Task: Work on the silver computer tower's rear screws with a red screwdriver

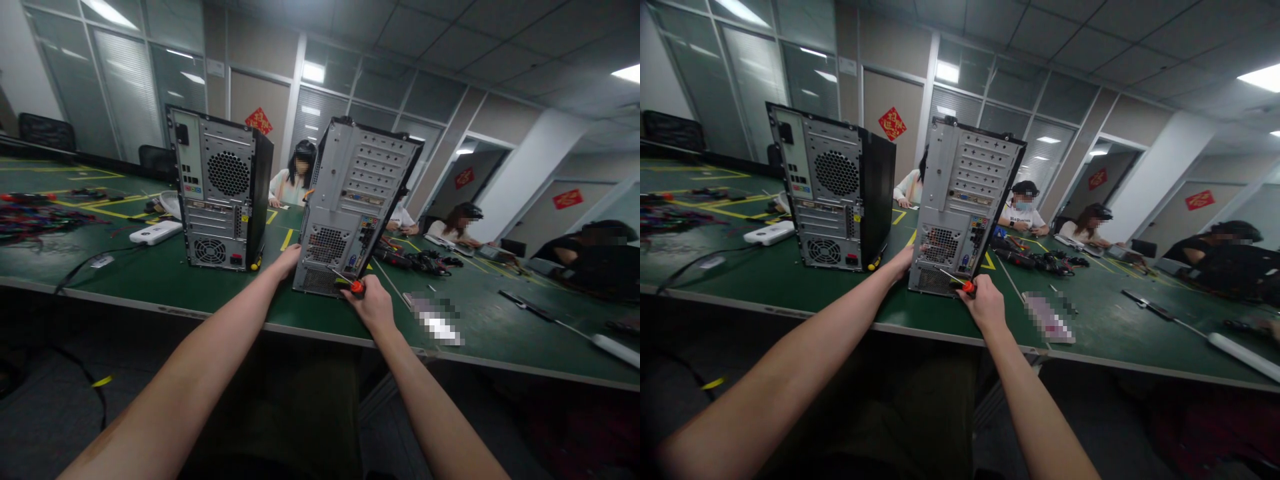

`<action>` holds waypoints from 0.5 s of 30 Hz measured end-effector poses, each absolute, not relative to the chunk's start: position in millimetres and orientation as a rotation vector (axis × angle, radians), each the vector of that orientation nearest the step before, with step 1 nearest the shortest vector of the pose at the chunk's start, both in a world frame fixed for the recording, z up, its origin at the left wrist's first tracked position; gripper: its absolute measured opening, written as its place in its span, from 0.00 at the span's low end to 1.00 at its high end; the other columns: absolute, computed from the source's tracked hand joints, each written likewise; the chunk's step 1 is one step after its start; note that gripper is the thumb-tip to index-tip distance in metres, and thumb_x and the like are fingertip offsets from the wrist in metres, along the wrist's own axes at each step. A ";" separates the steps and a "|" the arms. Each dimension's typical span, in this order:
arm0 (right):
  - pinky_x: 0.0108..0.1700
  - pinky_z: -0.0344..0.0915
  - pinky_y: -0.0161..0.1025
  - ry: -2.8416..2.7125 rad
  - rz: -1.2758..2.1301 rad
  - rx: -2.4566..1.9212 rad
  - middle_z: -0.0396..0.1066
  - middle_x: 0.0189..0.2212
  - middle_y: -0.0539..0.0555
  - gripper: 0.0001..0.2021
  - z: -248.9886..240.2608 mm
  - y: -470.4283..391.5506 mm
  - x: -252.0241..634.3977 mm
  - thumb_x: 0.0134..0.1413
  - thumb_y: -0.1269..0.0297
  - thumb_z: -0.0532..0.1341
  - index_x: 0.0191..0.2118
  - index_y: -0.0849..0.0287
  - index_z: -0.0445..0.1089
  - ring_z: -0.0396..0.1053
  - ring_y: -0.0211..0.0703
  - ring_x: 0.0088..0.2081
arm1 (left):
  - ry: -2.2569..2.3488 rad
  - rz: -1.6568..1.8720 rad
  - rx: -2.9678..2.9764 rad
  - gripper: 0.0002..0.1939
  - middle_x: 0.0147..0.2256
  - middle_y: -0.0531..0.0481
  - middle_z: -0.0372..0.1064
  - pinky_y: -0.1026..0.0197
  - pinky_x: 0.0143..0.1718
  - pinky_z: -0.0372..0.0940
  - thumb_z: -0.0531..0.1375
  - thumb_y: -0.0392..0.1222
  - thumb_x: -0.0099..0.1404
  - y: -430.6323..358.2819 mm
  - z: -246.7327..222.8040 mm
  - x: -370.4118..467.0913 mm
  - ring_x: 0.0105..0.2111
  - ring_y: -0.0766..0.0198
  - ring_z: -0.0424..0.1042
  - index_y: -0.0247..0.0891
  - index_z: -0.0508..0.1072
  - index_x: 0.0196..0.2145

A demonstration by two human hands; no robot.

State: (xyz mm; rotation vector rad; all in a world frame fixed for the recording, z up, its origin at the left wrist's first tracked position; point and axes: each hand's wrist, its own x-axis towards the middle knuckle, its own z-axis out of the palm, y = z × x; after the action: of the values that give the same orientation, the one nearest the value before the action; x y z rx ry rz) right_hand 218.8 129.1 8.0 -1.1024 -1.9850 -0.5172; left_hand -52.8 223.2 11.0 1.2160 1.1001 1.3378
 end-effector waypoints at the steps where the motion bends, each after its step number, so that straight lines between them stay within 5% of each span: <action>1: 0.30 0.60 0.38 -1.986 -0.518 -1.102 0.66 0.32 0.52 0.15 8.0 128.8 218.7 0.62 0.49 0.62 0.36 0.53 0.60 0.66 0.44 0.30 | 1.099 1.336 1.209 0.28 0.44 0.39 0.80 0.50 0.50 0.69 0.67 0.58 0.57 221.7 12.6 -52.4 0.47 0.47 0.77 0.35 0.77 0.48; 15: 0.31 0.61 0.38 -1.988 -0.502 -1.104 0.66 0.31 0.52 0.14 8.2 126.1 218.1 0.63 0.49 0.61 0.36 0.53 0.61 0.66 0.44 0.30 | 1.087 1.333 1.215 0.29 0.47 0.38 0.79 0.50 0.52 0.68 0.68 0.57 0.57 218.7 15.7 -52.1 0.50 0.48 0.76 0.36 0.75 0.50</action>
State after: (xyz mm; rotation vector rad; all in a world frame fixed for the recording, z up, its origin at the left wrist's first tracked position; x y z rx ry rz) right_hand 218.1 126.1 8.2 -1.1036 -1.9884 -0.5022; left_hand -52.1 218.7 15.7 1.2149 1.0870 1.3332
